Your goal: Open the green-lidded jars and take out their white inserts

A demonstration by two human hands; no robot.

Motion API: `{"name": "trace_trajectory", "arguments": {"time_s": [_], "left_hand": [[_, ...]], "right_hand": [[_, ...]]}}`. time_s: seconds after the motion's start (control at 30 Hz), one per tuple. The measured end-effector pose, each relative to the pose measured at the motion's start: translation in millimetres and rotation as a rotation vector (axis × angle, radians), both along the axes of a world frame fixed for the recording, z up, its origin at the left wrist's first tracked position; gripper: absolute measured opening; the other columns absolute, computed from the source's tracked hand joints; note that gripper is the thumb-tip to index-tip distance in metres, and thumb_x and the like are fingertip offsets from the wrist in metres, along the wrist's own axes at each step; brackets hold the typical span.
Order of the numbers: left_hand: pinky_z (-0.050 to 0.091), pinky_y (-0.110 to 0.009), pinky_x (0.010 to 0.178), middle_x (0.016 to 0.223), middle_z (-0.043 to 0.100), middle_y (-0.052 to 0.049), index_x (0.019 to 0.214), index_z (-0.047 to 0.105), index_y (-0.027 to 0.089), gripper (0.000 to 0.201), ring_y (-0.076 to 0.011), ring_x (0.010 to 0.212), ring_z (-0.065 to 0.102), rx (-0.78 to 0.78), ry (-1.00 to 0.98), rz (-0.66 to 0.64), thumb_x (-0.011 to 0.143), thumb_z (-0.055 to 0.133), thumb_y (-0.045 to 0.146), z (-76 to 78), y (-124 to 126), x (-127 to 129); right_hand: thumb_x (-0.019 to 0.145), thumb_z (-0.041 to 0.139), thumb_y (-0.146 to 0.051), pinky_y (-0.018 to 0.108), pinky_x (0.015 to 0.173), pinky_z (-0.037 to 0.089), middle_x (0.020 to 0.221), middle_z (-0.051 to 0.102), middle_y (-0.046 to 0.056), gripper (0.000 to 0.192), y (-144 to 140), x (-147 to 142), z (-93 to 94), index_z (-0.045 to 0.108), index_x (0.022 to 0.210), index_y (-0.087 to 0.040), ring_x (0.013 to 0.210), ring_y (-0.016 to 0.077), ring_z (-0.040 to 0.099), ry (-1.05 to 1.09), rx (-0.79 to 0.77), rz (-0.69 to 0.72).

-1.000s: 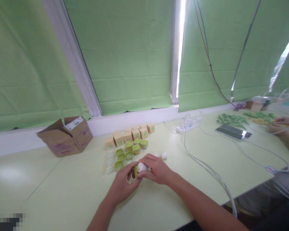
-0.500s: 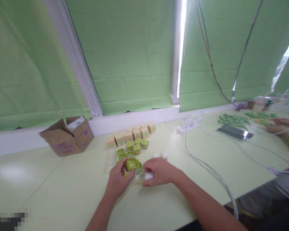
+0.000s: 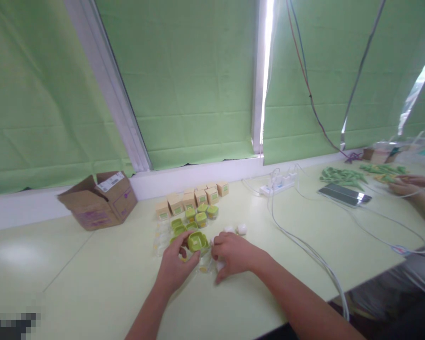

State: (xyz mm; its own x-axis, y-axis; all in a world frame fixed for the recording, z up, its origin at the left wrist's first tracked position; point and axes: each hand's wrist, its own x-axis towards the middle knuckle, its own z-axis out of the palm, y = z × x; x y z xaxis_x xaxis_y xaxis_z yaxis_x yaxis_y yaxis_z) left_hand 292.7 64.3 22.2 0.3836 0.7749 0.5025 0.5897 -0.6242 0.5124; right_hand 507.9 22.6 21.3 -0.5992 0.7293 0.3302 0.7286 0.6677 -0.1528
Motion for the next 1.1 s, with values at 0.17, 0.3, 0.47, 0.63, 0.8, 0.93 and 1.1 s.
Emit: {"name": "trace_trajectory", "arguments": {"time_s": [0.17,0.3,0.47,0.63,0.8,0.93,1.1], "left_hand": [[0.051,-0.027,0.072,0.109,0.06,-0.006,0.116,0.052,0.018,0.044,-0.0135,0.081,0.059,0.04,-0.017,-0.053,0.073,0.06,0.023,0.1,0.8,0.2],[0.052,-0.028,0.076,0.115,0.059,-0.006,0.118,0.052,0.02,0.045,-0.0143,0.088,0.059,0.053,0.002,-0.1,0.074,0.06,0.021,-2.2,1.0,1.1],[0.051,-0.031,0.08,0.116,0.06,-0.008,0.119,0.052,0.02,0.043,-0.0178,0.098,0.058,0.124,0.036,-0.184,0.077,0.059,0.021,-6.1,-2.2,4.5],[0.048,-0.035,0.091,0.115,0.061,-0.007,0.12,0.054,0.021,0.043,-0.0197,0.107,0.056,0.179,0.069,-0.246,0.078,0.061,0.022,-4.2,-8.1,8.2],[0.048,-0.034,0.092,0.115,0.06,-0.007,0.122,0.051,0.021,0.046,-0.0187,0.104,0.057,0.224,0.094,-0.271,0.077,0.062,0.02,-8.5,-5.9,6.5],[0.047,-0.034,0.094,0.116,0.06,-0.007,0.122,0.052,0.021,0.048,-0.0187,0.107,0.056,0.295,0.101,-0.293,0.076,0.063,0.019,-15.2,-1.2,3.2],[0.048,-0.033,0.093,0.116,0.06,-0.007,0.121,0.053,0.021,0.049,-0.0191,0.107,0.057,0.335,0.117,-0.297,0.074,0.065,0.019,-16.1,-1.3,2.6]], "right_hand": [[0.075,0.063,-0.054,0.025,0.071,0.039,0.077,0.057,0.003,0.039,-6.6,1.9,13.0,0.064,0.082,-0.016,0.075,0.0139,0.051,0.255,-0.032,-0.007],[0.088,0.052,-0.035,0.023,0.069,0.039,0.077,0.055,0.003,0.022,-8.4,-1.0,15.9,0.064,0.091,-0.016,0.074,0.0123,0.051,0.423,0.064,-0.051],[0.088,0.052,-0.035,0.025,0.068,0.035,0.076,0.052,0.003,0.022,-2.0,-8.0,4.0,0.068,0.097,-0.022,0.072,0.0125,0.049,0.353,0.235,-0.112],[0.087,0.055,-0.034,0.027,0.065,0.03,0.073,0.051,0.002,0.018,1.6,-12.0,-0.7,0.069,0.087,-0.023,0.068,0.0116,0.045,0.229,0.343,-0.168],[0.085,0.056,-0.031,0.026,0.062,0.029,0.071,0.051,0.001,0.016,2.9,-12.5,-3.1,0.066,0.078,-0.02,0.065,0.0109,0.043,0.175,0.348,-0.161],[0.085,0.057,-0.028,0.025,0.061,0.028,0.069,0.05,0.0,0.015,4.5,-13.4,-5.3,0.064,0.076,-0.019,0.065,0.0107,0.043,0.143,0.322,-0.129],[0.084,0.056,-0.026,0.026,0.062,0.026,0.069,0.05,-0.001,0.012,3.5,-14.8,-4.5,0.061,0.076,-0.018,0.065,0.0107,0.044,0.098,0.29,-0.12]]}}
